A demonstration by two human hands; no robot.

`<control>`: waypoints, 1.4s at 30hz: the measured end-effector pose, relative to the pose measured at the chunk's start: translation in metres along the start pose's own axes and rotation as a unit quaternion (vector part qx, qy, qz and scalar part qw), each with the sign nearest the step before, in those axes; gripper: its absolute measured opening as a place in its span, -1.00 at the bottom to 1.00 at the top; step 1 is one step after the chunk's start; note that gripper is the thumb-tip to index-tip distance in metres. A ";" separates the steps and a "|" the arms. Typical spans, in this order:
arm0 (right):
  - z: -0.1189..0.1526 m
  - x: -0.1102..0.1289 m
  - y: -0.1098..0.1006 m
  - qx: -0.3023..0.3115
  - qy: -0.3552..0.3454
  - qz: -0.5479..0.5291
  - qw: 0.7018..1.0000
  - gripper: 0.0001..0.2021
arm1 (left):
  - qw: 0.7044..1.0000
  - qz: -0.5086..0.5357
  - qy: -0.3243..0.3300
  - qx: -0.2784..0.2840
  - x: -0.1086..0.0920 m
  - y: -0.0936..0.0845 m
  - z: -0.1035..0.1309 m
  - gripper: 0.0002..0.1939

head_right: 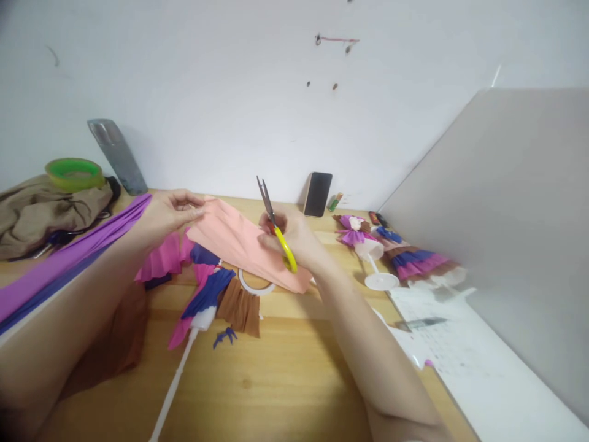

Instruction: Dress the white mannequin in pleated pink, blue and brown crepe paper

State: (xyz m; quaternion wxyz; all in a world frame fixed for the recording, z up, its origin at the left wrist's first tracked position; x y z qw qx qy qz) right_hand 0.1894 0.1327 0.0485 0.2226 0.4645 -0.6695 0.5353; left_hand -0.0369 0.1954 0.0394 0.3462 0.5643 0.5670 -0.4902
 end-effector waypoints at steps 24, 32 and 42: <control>0.004 0.009 -0.006 0.005 -0.036 0.052 0.998 -0.87 | 0.998 0.050 -0.034 -0.006 -0.008 -0.002 0.004 -0.80; 0.004 0.011 -0.008 0.004 -0.030 0.059 0.998 -0.87 | 0.994 0.096 -0.029 0.031 -0.005 0.003 0.004 -0.69; 0.004 0.013 -0.008 0.012 -0.031 0.057 0.998 -0.89 | 0.999 0.022 0.046 0.020 -0.021 0.000 0.008 -0.85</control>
Point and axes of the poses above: each hand's wrist, its own z-axis away from the middle knuckle, its own y-axis out of the palm, x = y × z, the point moved 9 cm from there along -z, towards the middle knuckle, and after that the axes turned 4 degrees about z, right-handed, at the moved point
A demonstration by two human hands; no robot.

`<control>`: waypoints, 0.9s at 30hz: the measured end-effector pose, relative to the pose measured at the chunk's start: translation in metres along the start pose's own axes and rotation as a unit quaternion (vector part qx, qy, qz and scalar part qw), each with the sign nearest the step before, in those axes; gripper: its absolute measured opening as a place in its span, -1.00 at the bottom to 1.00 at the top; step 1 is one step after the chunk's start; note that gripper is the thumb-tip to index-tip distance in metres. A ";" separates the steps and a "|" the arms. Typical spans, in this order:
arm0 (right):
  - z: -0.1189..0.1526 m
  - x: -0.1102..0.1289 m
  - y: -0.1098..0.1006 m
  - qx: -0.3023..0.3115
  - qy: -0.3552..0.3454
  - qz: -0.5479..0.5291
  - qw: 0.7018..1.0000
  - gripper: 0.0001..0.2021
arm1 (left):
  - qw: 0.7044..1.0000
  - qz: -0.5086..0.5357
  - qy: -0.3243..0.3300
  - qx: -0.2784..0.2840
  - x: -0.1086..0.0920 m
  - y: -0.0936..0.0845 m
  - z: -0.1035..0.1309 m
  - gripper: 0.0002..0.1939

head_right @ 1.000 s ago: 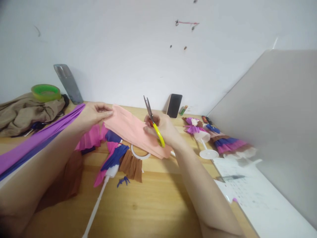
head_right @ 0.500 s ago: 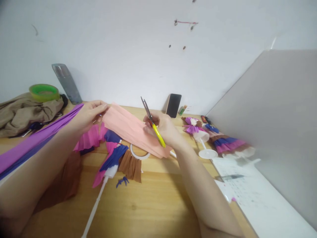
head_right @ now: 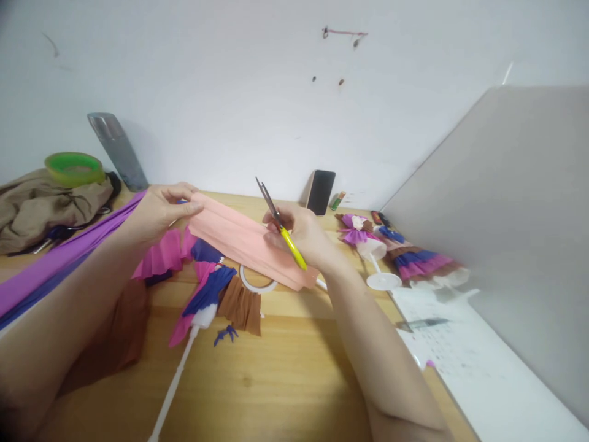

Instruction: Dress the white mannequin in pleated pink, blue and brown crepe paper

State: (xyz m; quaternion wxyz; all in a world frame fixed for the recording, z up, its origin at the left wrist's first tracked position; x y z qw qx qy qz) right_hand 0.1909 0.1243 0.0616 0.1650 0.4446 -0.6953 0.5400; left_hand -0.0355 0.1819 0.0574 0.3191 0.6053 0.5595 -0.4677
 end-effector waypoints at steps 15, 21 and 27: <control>-0.001 -0.005 0.001 0.010 0.003 -0.017 1.000 -0.88 | 0.995 0.082 0.047 -0.026 0.002 -0.003 -0.001 -0.92; -0.001 -0.007 0.000 0.003 0.007 -0.020 1.000 -0.87 | 0.994 0.097 0.028 -0.030 0.007 -0.002 -0.002 -0.89; -0.001 -0.003 0.001 0.015 0.006 -0.009 1.000 -0.88 | 0.988 0.151 -0.020 -0.034 0.015 -0.001 -0.004 -0.87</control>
Point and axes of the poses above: each hand's wrist, its own z-axis away from the middle knuckle, its own y-axis out of the palm, x = y × z, the point moved 9 cm from there along -z, towards the middle knuckle, and after that the axes turned 4 degrees about z, right-handed, at the moved point
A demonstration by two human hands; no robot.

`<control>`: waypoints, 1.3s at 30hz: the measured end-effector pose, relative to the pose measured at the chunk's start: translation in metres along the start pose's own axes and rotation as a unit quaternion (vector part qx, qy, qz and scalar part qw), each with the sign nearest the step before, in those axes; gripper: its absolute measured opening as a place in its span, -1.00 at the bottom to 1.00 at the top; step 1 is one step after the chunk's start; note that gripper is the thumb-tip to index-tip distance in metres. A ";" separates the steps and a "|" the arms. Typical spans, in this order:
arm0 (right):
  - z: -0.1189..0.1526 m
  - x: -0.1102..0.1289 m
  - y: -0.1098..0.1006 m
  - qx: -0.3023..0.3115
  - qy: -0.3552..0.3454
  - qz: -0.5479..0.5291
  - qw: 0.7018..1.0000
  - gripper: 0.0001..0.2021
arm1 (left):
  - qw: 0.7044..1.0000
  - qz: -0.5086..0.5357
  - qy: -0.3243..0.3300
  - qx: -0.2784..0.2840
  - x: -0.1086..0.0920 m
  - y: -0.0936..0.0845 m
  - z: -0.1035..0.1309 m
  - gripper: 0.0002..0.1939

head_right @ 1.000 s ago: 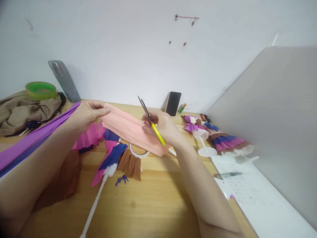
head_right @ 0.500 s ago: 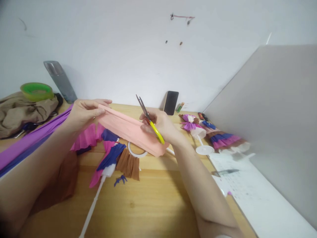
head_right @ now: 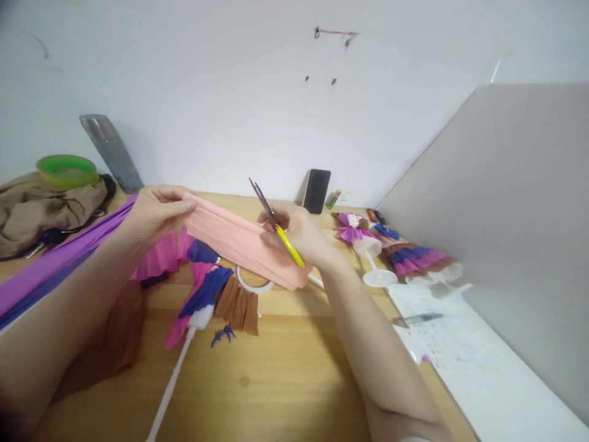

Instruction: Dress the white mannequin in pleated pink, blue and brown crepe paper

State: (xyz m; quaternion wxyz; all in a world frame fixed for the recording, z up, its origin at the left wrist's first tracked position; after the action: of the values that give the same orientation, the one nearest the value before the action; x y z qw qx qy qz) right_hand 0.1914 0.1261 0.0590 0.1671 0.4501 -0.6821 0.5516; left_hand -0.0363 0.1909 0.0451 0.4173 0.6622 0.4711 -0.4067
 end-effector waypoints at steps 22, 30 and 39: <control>-0.002 0.005 0.009 -0.012 -0.004 0.020 1.000 -0.77 | 1.000 -0.012 -0.007 -0.003 0.001 0.010 0.005 -0.88; -0.001 0.008 0.016 -0.007 -0.022 0.063 0.998 -0.89 | 1.000 -0.013 -0.007 0.012 -0.001 0.013 0.007 -0.92; 0.000 0.006 0.015 -0.018 -0.014 0.099 0.995 -0.93 | 0.999 -0.012 -0.020 0.028 0.006 0.012 0.004 -0.86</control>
State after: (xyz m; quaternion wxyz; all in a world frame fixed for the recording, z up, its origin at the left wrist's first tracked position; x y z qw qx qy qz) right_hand 0.1765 0.1237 0.0545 0.1101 0.3847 -0.7353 0.5470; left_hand -0.0242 0.1864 0.0402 0.4030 0.6594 0.4595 -0.4377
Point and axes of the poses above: each hand's wrist, its own z-axis away from the middle knuckle, its own y-axis out of the palm, x = y × z, the point moved 9 cm from there along -z, towards the middle knuckle, and after that the axes turned 4 degrees about z, right-handed, at the moved point
